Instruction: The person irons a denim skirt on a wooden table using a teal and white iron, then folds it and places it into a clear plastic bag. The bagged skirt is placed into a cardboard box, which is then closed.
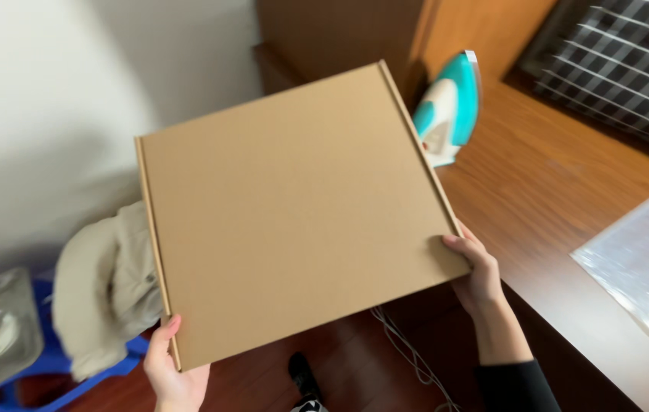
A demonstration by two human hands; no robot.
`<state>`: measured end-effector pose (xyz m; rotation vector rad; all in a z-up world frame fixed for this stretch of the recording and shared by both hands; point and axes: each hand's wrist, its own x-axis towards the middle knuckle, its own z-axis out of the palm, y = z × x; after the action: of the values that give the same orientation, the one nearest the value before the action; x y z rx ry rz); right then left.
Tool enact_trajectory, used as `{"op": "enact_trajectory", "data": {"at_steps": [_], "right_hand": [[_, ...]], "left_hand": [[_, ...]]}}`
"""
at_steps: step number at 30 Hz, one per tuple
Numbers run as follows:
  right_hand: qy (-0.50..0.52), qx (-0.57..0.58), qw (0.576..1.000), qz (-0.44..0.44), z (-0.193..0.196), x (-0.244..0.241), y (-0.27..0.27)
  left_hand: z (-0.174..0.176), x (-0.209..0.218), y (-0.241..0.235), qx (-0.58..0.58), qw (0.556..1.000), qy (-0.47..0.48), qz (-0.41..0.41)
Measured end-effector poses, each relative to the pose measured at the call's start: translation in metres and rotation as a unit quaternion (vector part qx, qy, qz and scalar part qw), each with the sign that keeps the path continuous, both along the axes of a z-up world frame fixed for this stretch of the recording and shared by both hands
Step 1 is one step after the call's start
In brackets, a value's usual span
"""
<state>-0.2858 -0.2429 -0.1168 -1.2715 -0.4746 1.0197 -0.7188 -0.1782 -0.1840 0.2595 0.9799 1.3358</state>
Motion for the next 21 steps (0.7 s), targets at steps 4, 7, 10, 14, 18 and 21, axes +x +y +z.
{"op": "enact_trajectory", "data": {"at_steps": [4,7,10,14,18,21], "right_hand": [[0.049,-0.069,0.996,0.042,-0.017,-0.021,0.068],[0.061,-0.112,0.991,0.049,-0.021,-0.030,0.109],[0.050,-0.145,0.987,0.048,-0.028,-0.024,0.150],[0.041,-0.170,0.984,0.034,-0.043,-0.007,0.196],[0.054,-0.156,0.986,0.027,-0.070,0.017,0.229],[0.063,-0.160,0.984,0.046,-0.076,0.029,0.254]], "left_hand": [[-0.021,-0.023,0.016,-0.022,0.999,0.013,0.035],[-0.019,-0.026,0.039,-0.077,0.996,0.022,0.042],[-0.038,-0.020,0.069,-0.118,0.992,0.017,0.050],[-0.049,-0.008,0.108,-0.137,0.990,0.009,0.042],[-0.043,0.013,0.134,-0.151,0.987,0.022,0.046],[-0.051,0.025,0.150,-0.138,0.990,0.022,0.028]]}}
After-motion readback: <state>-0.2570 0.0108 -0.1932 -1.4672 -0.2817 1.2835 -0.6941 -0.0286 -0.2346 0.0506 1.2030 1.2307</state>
